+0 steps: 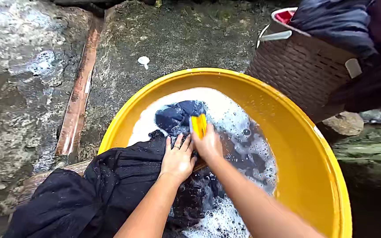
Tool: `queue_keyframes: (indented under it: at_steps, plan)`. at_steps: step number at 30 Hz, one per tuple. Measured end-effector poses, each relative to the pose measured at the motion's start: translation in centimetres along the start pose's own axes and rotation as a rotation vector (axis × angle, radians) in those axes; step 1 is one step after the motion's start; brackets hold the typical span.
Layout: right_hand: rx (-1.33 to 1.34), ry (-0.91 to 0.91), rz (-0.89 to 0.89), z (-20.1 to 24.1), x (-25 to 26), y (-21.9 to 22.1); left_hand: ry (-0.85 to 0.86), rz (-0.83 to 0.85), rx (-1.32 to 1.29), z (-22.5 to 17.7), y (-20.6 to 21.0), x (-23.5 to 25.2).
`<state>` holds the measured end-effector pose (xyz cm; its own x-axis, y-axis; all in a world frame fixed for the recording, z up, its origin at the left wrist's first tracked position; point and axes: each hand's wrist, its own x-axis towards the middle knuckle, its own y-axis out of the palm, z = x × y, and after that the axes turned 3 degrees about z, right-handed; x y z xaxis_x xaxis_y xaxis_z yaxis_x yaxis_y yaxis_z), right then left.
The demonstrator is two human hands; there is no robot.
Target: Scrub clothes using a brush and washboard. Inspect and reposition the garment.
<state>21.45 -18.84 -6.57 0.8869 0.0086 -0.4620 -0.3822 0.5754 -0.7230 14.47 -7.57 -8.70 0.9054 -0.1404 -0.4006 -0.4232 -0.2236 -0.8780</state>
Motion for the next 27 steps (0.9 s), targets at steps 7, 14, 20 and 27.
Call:
queue_keyframes:
  at_steps: [7, 14, 20, 27]
  plan:
    - [0.012, 0.120, 0.093, -1.8, -3.7, 0.0, 0.012, 0.003, -0.023, 0.2, 0.1, -0.1]
    - [0.006, 0.031, -0.010, -2.0, -3.2, 1.1, -0.001, 0.021, 0.022, 0.1, 0.0, 0.1]
    - [0.016, 0.109, 0.081, -1.3, -2.2, 0.3, 0.022, -0.037, 0.001, 0.2, 0.6, -0.3]
    - [0.056, 0.035, -0.019, -1.9, -3.3, 1.9, -0.003, 0.000, 0.023, 0.2, 0.5, -0.2]
